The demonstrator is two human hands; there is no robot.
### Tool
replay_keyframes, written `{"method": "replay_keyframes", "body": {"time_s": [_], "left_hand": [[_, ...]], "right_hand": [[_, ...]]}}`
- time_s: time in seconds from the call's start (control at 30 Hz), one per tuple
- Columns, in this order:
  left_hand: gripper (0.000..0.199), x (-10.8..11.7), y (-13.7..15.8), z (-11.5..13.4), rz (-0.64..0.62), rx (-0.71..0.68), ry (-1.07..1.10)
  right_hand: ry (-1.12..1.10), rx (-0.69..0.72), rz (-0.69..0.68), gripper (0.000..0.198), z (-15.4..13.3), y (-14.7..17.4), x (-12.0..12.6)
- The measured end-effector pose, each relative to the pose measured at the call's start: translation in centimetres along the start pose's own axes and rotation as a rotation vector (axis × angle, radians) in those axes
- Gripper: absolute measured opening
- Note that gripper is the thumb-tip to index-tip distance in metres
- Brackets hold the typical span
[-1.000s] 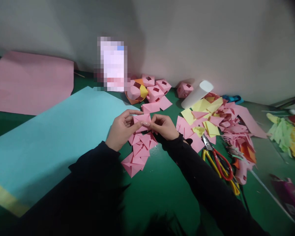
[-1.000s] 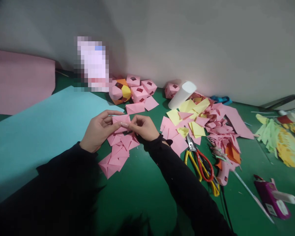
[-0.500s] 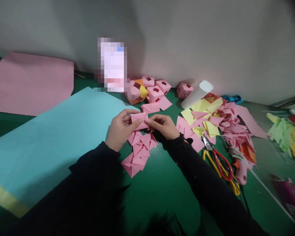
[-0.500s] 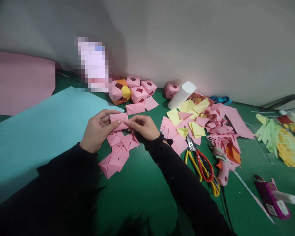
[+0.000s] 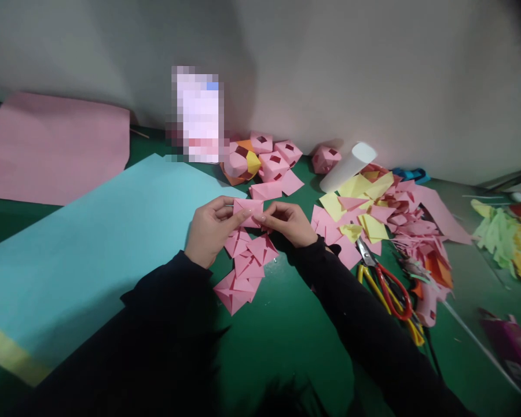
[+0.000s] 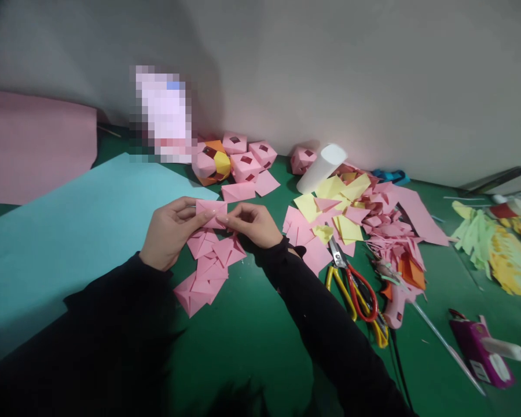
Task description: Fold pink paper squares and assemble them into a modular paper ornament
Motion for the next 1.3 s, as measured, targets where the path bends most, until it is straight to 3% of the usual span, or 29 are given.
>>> {"method": "replay_keyframes", "body": {"time_s": [0.43, 0.77, 0.97, 1.1, 1.3], "left_hand": [[0.028, -0.01, 0.07, 0.07, -0.013, -0.009, -0.035], [0.032, -0.21, 0.16, 0.14, -0.031, -0.001, -0.121], [0.034, -0.30, 0.22, 0.14, -0.042, 0.016, -0.147], [0.036, -0.22, 0.20, 0.16, -0.030, 0.021, -0.134], [0.037, -0.23, 0.16, 0.13, -0.036, 0.031, -0.100]], "right_hand": [[0.014, 0.007, 0.002, 0.032, -0.11, 0.03, -0.25], [-0.010, 0.064, 0.097, 0.027, -0.31, 0.09, -0.02], [-0.005, 0.104, 0.138, 0.034, -0.22, 0.32, -0.18], [-0.039, 0.052, 0.170, 0.043, 0.24, 0.18, -0.03], [0.071, 0.086, 0.113, 0.040, -0.27, 0.30, -0.45]]}}
Point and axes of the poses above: each hand's wrist, its own y-axis away from the middle knuckle, its own x-axis out of the back of the hand, z = x × y, the point moved 5 cm from there along -y, towards the middle knuckle, and after that the axes turned 5 degrees about -z, right-handed, at the moved point
